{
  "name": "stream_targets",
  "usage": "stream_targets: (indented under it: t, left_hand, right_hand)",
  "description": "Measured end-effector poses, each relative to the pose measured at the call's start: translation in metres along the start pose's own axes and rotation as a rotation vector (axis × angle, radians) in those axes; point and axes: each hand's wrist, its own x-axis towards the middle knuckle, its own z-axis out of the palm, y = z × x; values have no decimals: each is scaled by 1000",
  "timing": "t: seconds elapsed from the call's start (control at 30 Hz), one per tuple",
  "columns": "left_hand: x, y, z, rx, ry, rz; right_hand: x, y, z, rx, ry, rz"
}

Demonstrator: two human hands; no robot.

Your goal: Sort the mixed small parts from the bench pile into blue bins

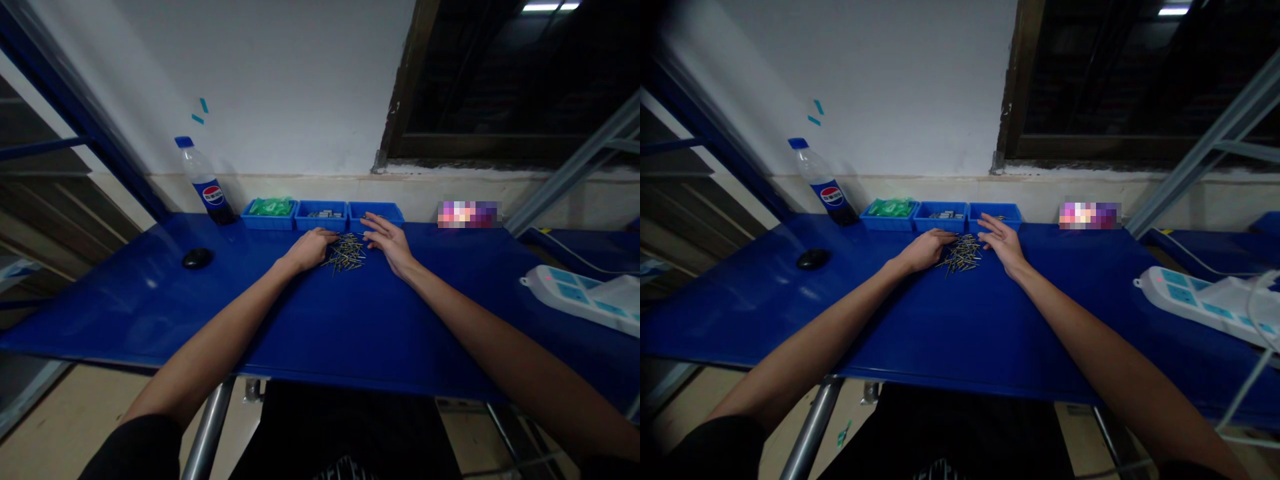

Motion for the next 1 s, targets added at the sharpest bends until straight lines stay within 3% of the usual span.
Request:
stream_targets:
  t: [0.4,0.73,0.87,1.0]
  left_hand:
    - [-2,2,-5,-52,105,-124]
    - [0,2,1,-125,192,-135]
    - [5,12,-7,-301,366,-154]
    - [10,23,-12,-681,452,-235]
  right_hand:
    - [-2,-3,0,44,-7,33]
    - [-1,0,-1,111,-2,30]
    - [0,2,-1,66,-16,16]
    - [1,4,2,-8,-42,-30]
